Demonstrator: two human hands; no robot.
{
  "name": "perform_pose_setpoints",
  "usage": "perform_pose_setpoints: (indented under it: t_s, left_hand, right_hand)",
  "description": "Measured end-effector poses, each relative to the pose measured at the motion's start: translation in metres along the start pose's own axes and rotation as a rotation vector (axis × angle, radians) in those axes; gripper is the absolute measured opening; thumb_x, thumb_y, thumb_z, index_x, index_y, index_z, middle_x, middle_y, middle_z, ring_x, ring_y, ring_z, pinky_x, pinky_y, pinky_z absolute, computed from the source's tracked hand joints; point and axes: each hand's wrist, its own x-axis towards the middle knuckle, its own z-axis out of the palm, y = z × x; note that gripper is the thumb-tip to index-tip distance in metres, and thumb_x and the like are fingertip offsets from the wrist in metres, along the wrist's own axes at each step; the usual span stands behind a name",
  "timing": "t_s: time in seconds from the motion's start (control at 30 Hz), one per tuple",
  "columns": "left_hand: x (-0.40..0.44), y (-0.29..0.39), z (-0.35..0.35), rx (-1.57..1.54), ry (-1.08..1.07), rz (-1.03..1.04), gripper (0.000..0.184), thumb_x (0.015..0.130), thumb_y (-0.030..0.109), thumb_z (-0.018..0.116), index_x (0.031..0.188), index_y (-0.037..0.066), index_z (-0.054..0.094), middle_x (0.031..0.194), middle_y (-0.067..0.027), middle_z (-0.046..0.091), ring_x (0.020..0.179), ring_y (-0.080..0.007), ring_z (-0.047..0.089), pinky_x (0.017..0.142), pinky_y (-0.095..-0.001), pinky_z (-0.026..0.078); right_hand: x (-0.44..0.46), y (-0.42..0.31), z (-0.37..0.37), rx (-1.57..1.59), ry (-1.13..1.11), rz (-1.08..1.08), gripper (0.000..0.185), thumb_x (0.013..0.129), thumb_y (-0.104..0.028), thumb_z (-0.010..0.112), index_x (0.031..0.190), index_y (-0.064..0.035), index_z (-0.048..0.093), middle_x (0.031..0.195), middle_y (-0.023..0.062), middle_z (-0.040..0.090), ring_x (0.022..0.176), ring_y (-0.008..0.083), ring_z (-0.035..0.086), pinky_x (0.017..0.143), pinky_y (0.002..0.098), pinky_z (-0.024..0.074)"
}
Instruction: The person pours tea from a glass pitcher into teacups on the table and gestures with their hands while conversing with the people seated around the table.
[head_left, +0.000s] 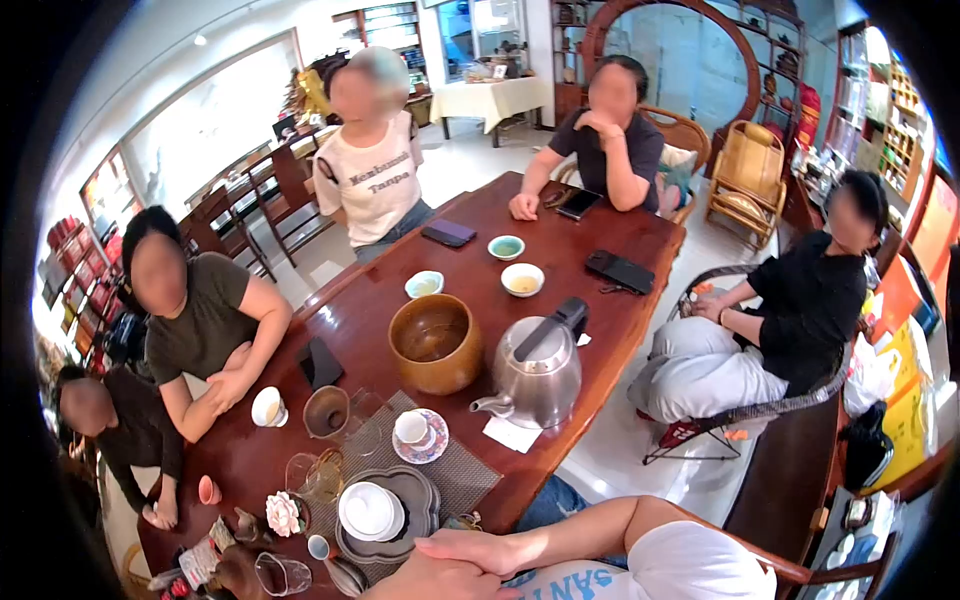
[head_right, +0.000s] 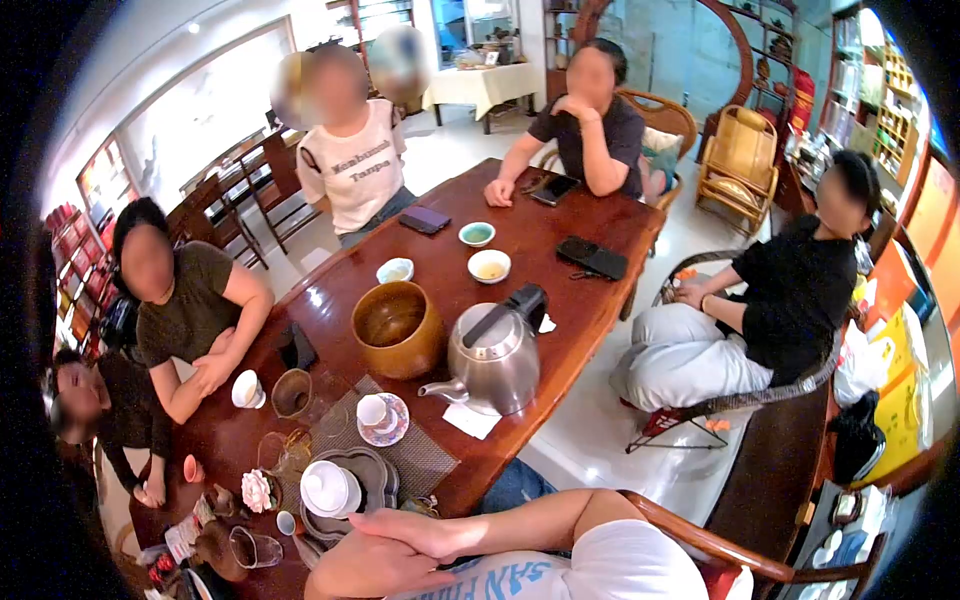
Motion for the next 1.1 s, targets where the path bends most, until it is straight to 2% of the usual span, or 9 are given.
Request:
perform_pose_setpoints:
  t_s: [0.07,0.27,0.6,0.7,0.73,0.77,0.87,1.0,1.1]
  left_hand:
    - [0.002,0.002,0.001,-0.006,0.051,0.008,0.039,0.083,0.039,0.063,0.095,0.003,0.059,0.088,-0.0161,0.056,0.080,-0.0300,0.058,0.067,-0.0385,0.046]
    - [0.004,-0.001,0.000,0.010,0.166,0.083,0.029,0.084,0.032,0.063,0.071,0.005,0.061,0.065,-0.0109,0.054,0.060,-0.0254,0.058,0.052,-0.0362,0.045]
    - [-0.003,-0.017,0.015,0.174,0.374,0.186,0.018,0.078,0.024,0.069,0.071,0.009,0.063,0.063,-0.0061,0.055,0.059,-0.0208,0.058,0.047,-0.0315,0.044]
    - [-0.001,-0.018,0.008,0.152,0.503,0.211,0.014,0.076,0.020,0.072,0.078,0.007,0.066,0.069,-0.0050,0.060,0.062,-0.0201,0.061,0.049,-0.0305,0.046]
    - [-0.001,-0.016,0.001,0.132,0.560,0.207,0.014,0.075,0.018,0.072,0.080,0.006,0.066,0.072,-0.0051,0.062,0.063,-0.0198,0.062,0.051,-0.0302,0.047]
    - [-0.002,-0.016,-0.006,0.119,0.624,0.197,0.015,0.075,0.017,0.073,0.082,0.006,0.067,0.074,-0.0053,0.064,0.065,-0.0195,0.063,0.053,-0.0298,0.049]
    - [-0.008,-0.023,-0.010,0.155,0.735,0.169,0.019,0.073,0.015,0.076,0.084,0.004,0.066,0.084,-0.0074,0.067,0.076,-0.0206,0.067,0.062,-0.0293,0.054]
    - [-0.017,-0.026,-0.014,0.137,0.772,0.113,0.019,0.074,0.016,0.075,0.086,0.003,0.067,0.084,-0.0090,0.067,0.078,-0.0218,0.067,0.063,-0.0291,0.054]
    - [-0.020,-0.028,-0.012,0.130,0.786,0.102,0.019,0.077,0.017,0.073,0.089,0.003,0.067,0.086,-0.0088,0.067,0.078,-0.0220,0.066,0.061,-0.0297,0.053]
  right_hand:
    - [0.003,0.014,-0.010,0.030,-0.096,-0.044,0.054,0.100,-0.044,0.035,0.101,0.0020,0.063,0.088,0.0081,0.066,0.085,0.0111,0.060,0.077,0.0262,0.0472]
    - [-0.004,0.044,-0.025,0.100,0.040,0.007,0.052,0.098,-0.046,0.039,0.101,-0.0008,0.063,0.091,0.0091,0.066,0.089,0.0131,0.061,0.079,0.0306,0.0480]
    - [-0.003,0.022,-0.017,0.208,0.137,0.024,0.042,0.099,-0.037,0.041,0.098,-0.0004,0.062,0.088,0.0055,0.064,0.078,0.0093,0.058,0.069,0.0278,0.0477]
    - [-0.008,-0.001,-0.032,0.187,0.116,0.073,0.040,0.099,-0.031,0.037,0.103,0.0015,0.059,0.097,0.0102,0.063,0.086,0.0139,0.058,0.080,0.0297,0.0472]
    - [-0.011,-0.022,-0.029,-0.138,0.160,0.030,0.040,0.098,-0.033,0.041,0.103,0.0027,0.058,0.096,0.0082,0.063,0.086,0.0133,0.058,0.076,0.0276,0.0464]
    - [-0.015,-0.021,-0.035,0.116,0.218,-0.019,0.041,0.098,-0.032,0.041,0.103,0.0048,0.058,0.093,0.0097,0.064,0.085,0.0143,0.060,0.077,0.0286,0.0478]
    - [-0.037,-0.050,-0.060,0.066,0.271,-0.226,0.044,0.095,-0.032,0.045,0.102,0.0100,0.057,0.090,0.0196,0.065,0.076,0.0247,0.066,0.063,0.0317,0.0554]
    - [-0.068,-0.095,-0.073,0.122,0.282,-0.700,0.034,0.083,-0.009,0.051,0.110,0.0123,0.053,0.105,0.0266,0.061,0.101,0.0333,0.061,0.088,0.0438,0.0517]
    - [-0.094,-0.107,-0.091,0.073,0.369,-0.911,0.047,0.083,-0.009,0.048,0.129,0.0022,0.047,0.126,0.0205,0.054,0.118,0.0313,0.052,0.105,0.0474,0.0364]
